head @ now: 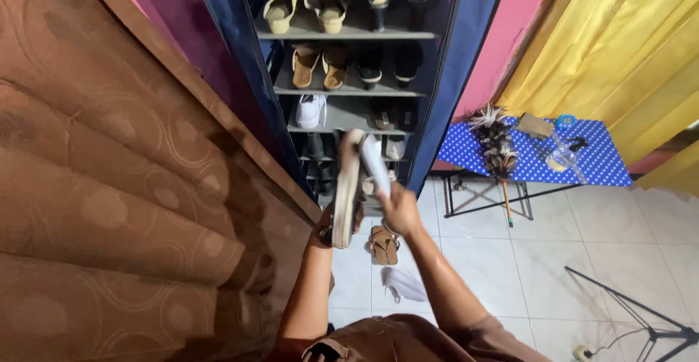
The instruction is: The person uses a lint roller to clean several pairs of shoes stored on a blue fabric shoe rack. They remove each shoe, roll the lint roller over the upper and sole, then place the shoe back on the rack. After cleaning, they close the shoe rack and dust its exterior with a feather duster.
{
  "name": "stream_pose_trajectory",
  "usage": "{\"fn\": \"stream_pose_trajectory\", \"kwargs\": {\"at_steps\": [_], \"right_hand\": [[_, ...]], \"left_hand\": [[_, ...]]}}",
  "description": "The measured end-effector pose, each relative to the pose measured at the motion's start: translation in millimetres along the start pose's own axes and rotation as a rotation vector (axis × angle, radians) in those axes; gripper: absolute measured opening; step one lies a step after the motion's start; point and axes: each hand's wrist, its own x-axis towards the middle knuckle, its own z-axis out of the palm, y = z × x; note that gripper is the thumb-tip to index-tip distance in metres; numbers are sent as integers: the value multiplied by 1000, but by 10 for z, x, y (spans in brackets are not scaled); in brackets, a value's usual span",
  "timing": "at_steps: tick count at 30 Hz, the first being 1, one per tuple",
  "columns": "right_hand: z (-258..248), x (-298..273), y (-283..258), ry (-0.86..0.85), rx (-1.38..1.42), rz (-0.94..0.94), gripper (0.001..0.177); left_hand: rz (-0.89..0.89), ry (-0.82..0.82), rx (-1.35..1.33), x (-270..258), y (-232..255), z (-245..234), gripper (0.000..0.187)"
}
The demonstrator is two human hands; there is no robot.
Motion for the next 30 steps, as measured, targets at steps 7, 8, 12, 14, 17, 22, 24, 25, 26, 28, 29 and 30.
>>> {"fn": "stream_pose_trajectory", "kwargs": {"at_steps": [7,8,12,14,17,22,24,25,26,28,29,30], "right_hand": [[306,186,81,-24,-59,-424,29],[232,169,-93,23,-88,-220,32],[431,-92,-188,-154,102,-186,31],[528,-108,-184,-165,132,-202,33],[636,20,-203,-164,87,-104,37],[692,-107,-218,-122,93,17,42],[794,-255,31,-264,209,53,44],[808,-167,41,-264,208,46,44],[829,-224,87,-315,129,70,50],[823,-228,39,-375,52,106,56],[791,-175,-60,-281,70,37,51],[757,-63,-178,-179,89,-41,46]], "left_hand": [[-235,-511,167,102,-22,1064,94],[-157,-502,114,78,-125,1279,95],[-6,-405,74,88,-212,1770,89],[80,-310,93,128,-114,1628,83],[204,-144,115,20,38,1313,73],[346,75,133,33,565,71,60],[429,101,213,133,685,156,58],[471,115,253,172,749,190,58],[519,146,275,105,662,155,57],[604,211,324,-6,510,80,55],[642,243,351,-51,440,49,54],[677,269,387,-57,436,53,53]]}}
